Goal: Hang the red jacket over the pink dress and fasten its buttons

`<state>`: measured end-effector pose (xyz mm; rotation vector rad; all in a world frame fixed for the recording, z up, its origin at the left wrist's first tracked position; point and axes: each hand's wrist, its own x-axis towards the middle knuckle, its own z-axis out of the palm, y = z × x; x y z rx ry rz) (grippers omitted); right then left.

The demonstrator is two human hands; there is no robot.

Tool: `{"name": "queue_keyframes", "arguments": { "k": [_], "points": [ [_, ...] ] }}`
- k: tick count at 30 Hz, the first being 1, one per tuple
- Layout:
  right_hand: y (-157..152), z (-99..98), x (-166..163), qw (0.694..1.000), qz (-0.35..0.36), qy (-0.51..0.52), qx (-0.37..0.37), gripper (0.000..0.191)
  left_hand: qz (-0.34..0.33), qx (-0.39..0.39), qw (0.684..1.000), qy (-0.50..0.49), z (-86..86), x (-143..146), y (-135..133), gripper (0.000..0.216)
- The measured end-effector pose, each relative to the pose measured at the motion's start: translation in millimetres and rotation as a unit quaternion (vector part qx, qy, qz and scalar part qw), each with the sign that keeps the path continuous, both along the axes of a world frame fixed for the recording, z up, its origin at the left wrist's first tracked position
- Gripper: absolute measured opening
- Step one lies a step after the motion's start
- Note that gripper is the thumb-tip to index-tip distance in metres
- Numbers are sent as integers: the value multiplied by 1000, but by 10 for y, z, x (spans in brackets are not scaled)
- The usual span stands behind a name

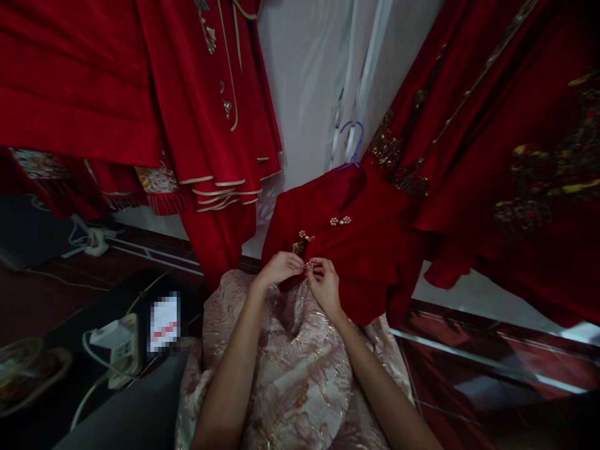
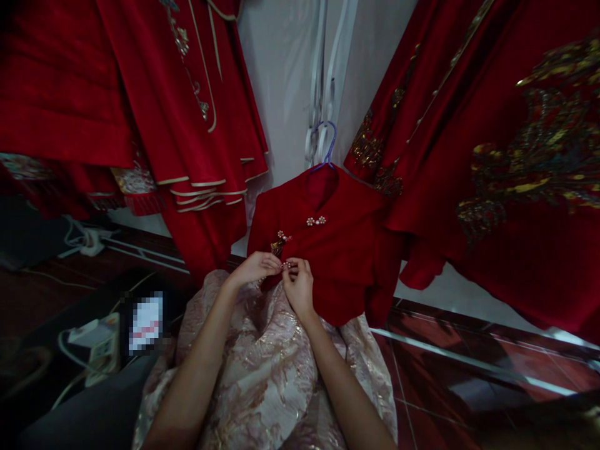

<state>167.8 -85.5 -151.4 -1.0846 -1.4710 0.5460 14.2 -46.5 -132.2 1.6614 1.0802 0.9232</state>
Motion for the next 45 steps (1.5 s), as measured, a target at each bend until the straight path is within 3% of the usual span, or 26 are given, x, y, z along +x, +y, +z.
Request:
{"name": "queue_keyframes", "arguments": {
  "k": [8, 12, 18, 24, 34, 41, 45],
  "points": [
    [-44, 4, -26, 1000, -11, -12, 11, 23, 43, -35, 998, -19, -3, -2, -20, 21],
    [-70, 5, -23, 1000, -12, -9, 14, 23, 60, -4, 998, -14, 5, -8, -24, 21],
    [-31, -26, -29, 999, -19, -16, 22, 17, 34, 42, 998, 25, 61, -3, -57, 21],
    [-46, -61, -12, 1000, -25, 9, 11, 20, 10, 5, 1000, 8, 90, 38, -84, 26],
    [-15, -121, -47, 995, -39, 88, 8, 19, 31, 12, 999, 7, 55, 29, -51, 26],
    [-32, -85, -52, 998, -34, 55, 0, 18, 38, 7, 999, 0, 37, 65, -32, 24],
    [-41, -90, -46, 999, -33, 43, 5, 16, 41, 42, 996, 63, 66, 104, -68, 21]
  ]
}}
